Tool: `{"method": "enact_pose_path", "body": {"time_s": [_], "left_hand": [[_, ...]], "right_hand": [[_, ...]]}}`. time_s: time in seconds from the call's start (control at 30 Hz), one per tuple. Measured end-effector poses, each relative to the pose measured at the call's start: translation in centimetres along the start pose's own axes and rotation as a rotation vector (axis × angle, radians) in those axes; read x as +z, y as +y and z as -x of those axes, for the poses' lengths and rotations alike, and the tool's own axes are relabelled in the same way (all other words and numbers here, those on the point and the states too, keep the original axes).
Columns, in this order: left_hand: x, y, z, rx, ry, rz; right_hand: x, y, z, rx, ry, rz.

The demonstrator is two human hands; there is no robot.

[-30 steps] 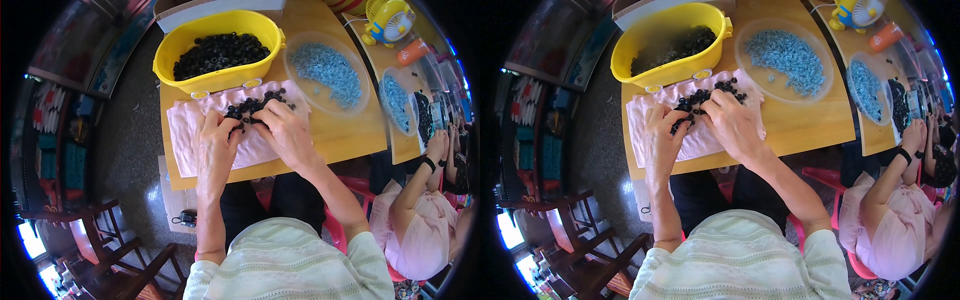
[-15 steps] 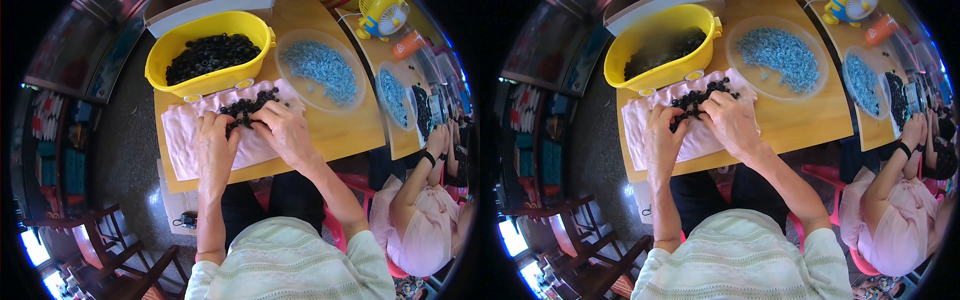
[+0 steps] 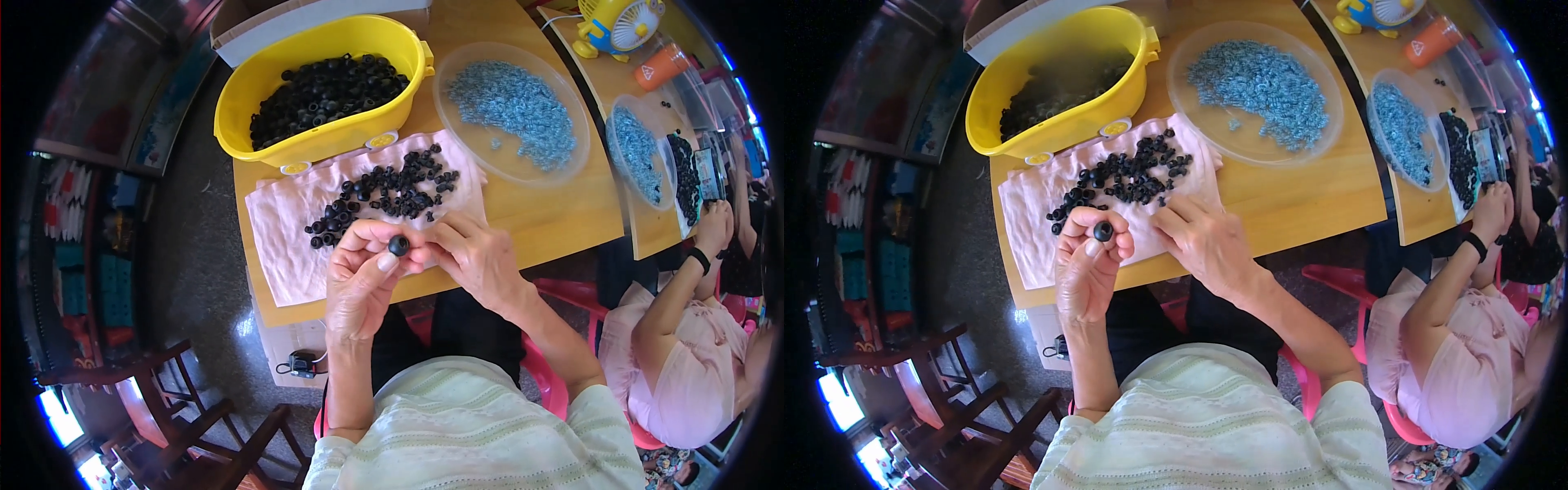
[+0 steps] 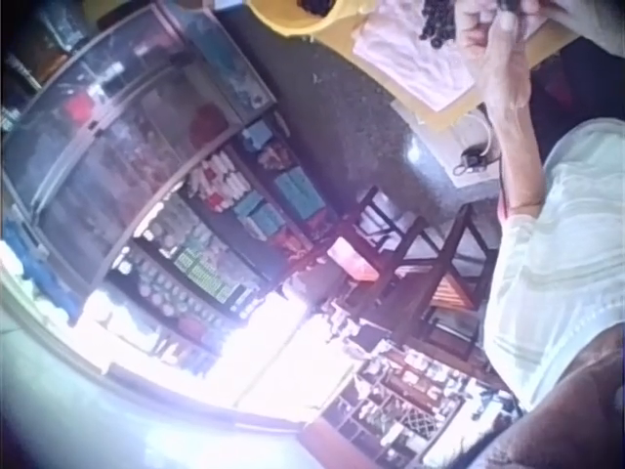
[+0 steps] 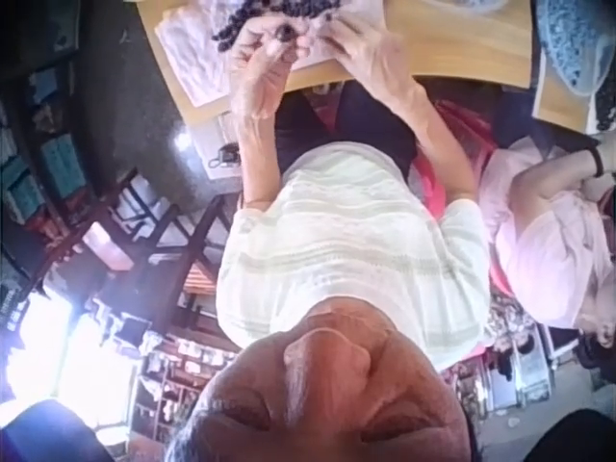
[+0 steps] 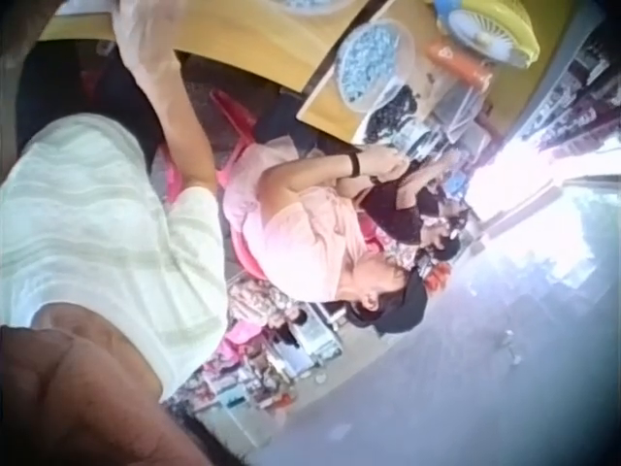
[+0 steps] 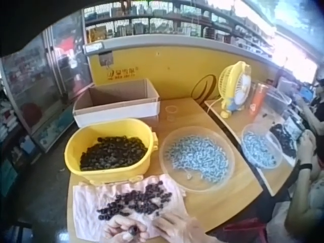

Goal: The person sorts plastic components onto a cloth and assembles small parts by inserting springs into the plastic pieces and fitting the components together by hand.

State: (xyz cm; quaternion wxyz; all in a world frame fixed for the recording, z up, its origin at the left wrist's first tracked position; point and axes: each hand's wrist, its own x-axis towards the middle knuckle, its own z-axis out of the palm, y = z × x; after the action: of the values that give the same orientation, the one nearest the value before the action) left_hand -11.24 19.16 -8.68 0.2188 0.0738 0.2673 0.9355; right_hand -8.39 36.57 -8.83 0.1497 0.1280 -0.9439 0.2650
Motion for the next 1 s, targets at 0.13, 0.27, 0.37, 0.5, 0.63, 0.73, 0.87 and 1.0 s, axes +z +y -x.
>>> {"method": "enact_pose_path", "body": {"time_s": [0.13, 0.27, 0.37, 0.5, 0.63, 0.73, 0.87, 1.0], "left_hand": [[-0.1, -1.1, 0.4, -0.066, -0.027, 0.109], [-0.2, -2.0, 0.6, -0.016, -0.057, -0.003], [-0.2, -2.1, 0.3, 0.023, -0.042, -0.066], [-0.8, -2.8, -0.1, -0.003, 0.017, -0.2], [-1.0, -3.5, -0.2, -0.027, 0.027, -0.234], [-1.5, -3.7, -0.3, -0.055, 0.004, -0.201], [-1.5, -3.5, -0.3, -0.105, -0.011, -0.187], [-1.6, -3.5, -0.1, -0.163, 0.016, -0.191]], "right_hand": [[-0.6, 0.5, 0.1, 0.068, 0.04, -0.16], [-2.8, 1.6, -0.3, 0.126, 0.148, -0.248], [-5.1, 2.9, -1.3, 0.197, 0.197, -0.172], [-6.6, 6.3, -3.0, 0.257, 0.17, 0.014], [-6.2, 9.0, -4.4, 0.207, 0.113, 0.053], [-6.1, 8.9, -4.9, 0.225, 0.056, 0.067], [-6.3, 9.4, -5.3, 0.242, -0.026, 0.086], [-7.1, 9.5, -5.9, 0.33, 0.034, -0.073]]}}
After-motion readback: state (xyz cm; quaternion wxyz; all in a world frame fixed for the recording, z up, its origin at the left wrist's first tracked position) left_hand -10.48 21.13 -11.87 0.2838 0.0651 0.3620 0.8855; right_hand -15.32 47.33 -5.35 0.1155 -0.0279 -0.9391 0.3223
